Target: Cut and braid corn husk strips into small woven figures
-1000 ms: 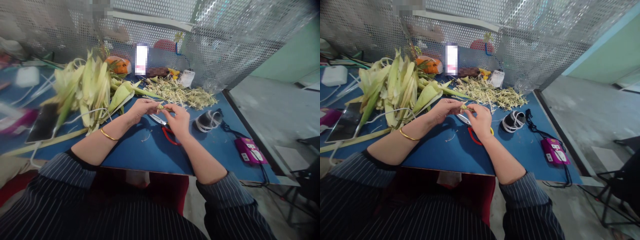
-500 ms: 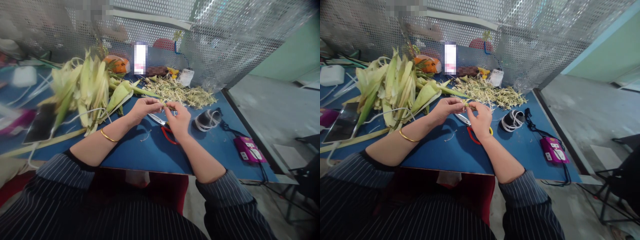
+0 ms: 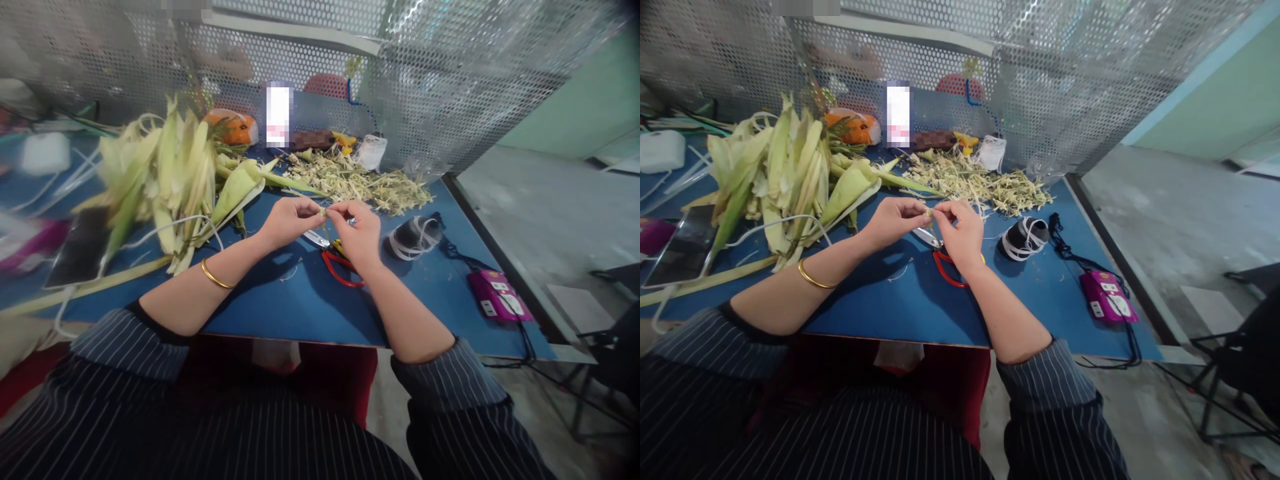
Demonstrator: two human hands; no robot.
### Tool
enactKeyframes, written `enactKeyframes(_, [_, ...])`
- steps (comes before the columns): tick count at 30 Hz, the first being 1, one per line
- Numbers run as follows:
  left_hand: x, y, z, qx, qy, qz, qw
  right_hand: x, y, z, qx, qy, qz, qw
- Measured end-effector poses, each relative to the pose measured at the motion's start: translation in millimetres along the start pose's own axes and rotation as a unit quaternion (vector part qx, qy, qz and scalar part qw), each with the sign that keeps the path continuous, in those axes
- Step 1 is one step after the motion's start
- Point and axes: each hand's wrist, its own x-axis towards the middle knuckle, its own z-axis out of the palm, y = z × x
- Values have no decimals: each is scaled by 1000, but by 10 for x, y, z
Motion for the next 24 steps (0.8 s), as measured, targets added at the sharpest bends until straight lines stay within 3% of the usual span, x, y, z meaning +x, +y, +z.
enactKeyframes(4, [-14,44,4,-46,39,-25,998,46,-36,-69,-38,-22,31,999])
enactKeyframes(6, [-8,54,-17,-66,57,-43,995,68,-92,-174,-128,-133,40,982])
enactKeyframes(8, [10,48,-51,-86,72,-64,992,67,-160,-290,-238,-325,45,914])
enactKeyframes(10, [36,30,-94,-110,88,-83,986,45,-217,-381,-316,-428,36,846])
enactKeyframes(12, [66,11,-138,-132,107,-96,981,18,-245,-432,-356,-446,26,821])
enactKeyframes(18, [144,-21,-240,-172,159,-119,965,27,-181,-412,-374,-465,9,803])
enactKeyframes(21, [168,-24,-277,-181,190,-115,958,46,-145,-366,-370,-450,-11,813])
enactKeyframes(24, [184,-11,-308,-184,222,-100,952,70,-93,-334,-355,-402,29,843])
